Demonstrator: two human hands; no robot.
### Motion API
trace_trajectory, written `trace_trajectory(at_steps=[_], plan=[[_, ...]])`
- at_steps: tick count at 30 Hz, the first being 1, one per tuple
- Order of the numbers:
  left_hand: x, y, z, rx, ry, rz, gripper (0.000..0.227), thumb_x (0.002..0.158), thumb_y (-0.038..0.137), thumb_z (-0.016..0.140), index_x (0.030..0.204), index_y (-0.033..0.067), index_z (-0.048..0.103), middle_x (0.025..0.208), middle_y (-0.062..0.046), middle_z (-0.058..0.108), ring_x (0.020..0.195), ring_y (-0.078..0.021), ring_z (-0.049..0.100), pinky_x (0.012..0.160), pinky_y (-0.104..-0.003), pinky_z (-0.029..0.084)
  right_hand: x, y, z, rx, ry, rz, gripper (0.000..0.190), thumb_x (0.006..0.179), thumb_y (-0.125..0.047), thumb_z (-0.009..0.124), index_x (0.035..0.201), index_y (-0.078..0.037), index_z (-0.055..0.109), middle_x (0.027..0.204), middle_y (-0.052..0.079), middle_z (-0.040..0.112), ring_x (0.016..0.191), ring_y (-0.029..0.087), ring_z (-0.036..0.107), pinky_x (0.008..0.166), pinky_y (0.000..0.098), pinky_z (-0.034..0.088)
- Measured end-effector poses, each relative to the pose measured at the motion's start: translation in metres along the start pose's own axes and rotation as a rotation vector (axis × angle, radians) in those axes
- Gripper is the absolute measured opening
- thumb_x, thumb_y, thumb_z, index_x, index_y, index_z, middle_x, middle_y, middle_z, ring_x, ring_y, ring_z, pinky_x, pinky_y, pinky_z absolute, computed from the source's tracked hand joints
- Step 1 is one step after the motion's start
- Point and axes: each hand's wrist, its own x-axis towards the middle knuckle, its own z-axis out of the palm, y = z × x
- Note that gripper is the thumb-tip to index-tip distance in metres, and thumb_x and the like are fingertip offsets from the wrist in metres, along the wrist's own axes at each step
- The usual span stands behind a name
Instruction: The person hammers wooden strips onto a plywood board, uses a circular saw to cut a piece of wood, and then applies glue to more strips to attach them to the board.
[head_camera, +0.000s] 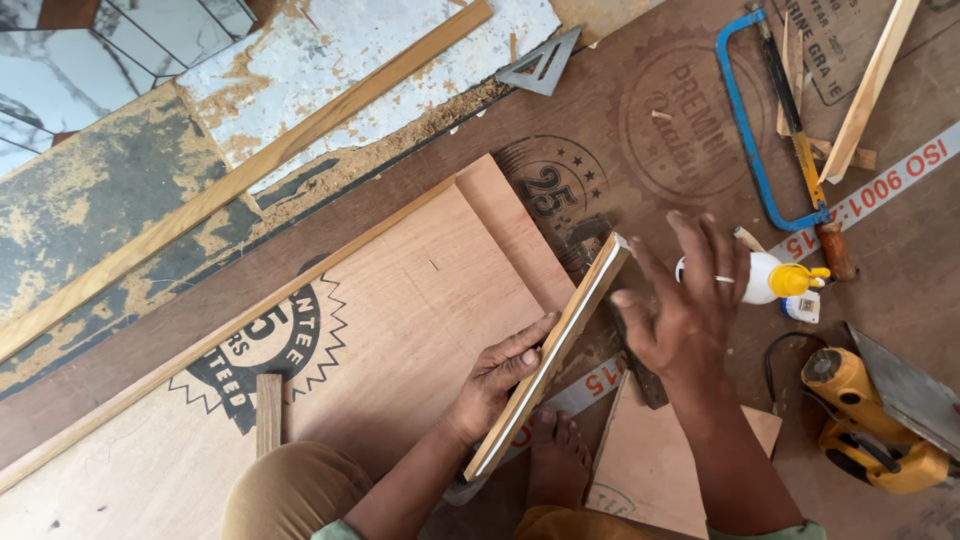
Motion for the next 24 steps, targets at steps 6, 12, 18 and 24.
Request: trace_trajectory(at_steps=[6, 12, 18, 24], plan=[[-0.002, 0.004, 0.002, 0.026, -0.018, 0.012, 0.068, 0.098, 0.041, 0.06, 0.155, 0.0059, 0.046, 0.159, -0.014, 0.05, 0.146, -0.0254, 0.045, 0.119, -0.038, 0.036, 0.003, 0.004, -0.004, 0.47, -0.002, -0.021, 0.069, 0.113, -0.066, 0.032, 0.156, -0.015, 0.048, 0.164, 0.025, 0.032, 0.156, 0.045, 0.03, 0.128, 0.0651, 0.024], [-0.005, 0.013, 0.008, -0.017, -0.018, -0.041, 0.068, 0.101, 0.043, 0.054, 0.159, 0.0102, 0.042, 0.15, -0.015, 0.057, 0.122, -0.0221, 0.058, 0.104, -0.035, 0.048, -0.02, 0.012, 0.026, 0.155, -0.012, -0.156, 0.081, 0.103, -0.075, 0.012, 0.156, -0.025, 0.049, 0.174, 0.021, 0.005, 0.164, 0.037, 0.0, 0.133, 0.064, -0.002], [-0.008, 0.019, 0.012, -0.233, -0.022, -0.083, 0.068, 0.099, 0.041, 0.053, 0.157, 0.0091, 0.04, 0.128, -0.011, 0.066, 0.103, -0.0167, 0.069, 0.081, -0.029, 0.059, -0.03, -0.011, 0.023, 0.318, -0.087, -0.333, 0.079, 0.096, -0.077, 0.013, 0.157, -0.037, 0.043, 0.174, 0.013, -0.001, 0.161, 0.033, -0.008, 0.128, 0.061, -0.01], [-0.008, 0.009, 0.006, -0.223, -0.042, -0.023, 0.062, 0.108, 0.036, 0.05, 0.164, 0.0102, 0.039, 0.099, -0.006, 0.064, 0.078, -0.0115, 0.057, 0.071, -0.027, 0.052, -0.029, 0.002, 0.044, 0.385, -0.122, -0.039, 0.083, 0.1, -0.08, 0.009, 0.163, -0.032, 0.032, 0.176, 0.017, -0.01, 0.164, 0.037, -0.012, 0.13, 0.0666, -0.014]])
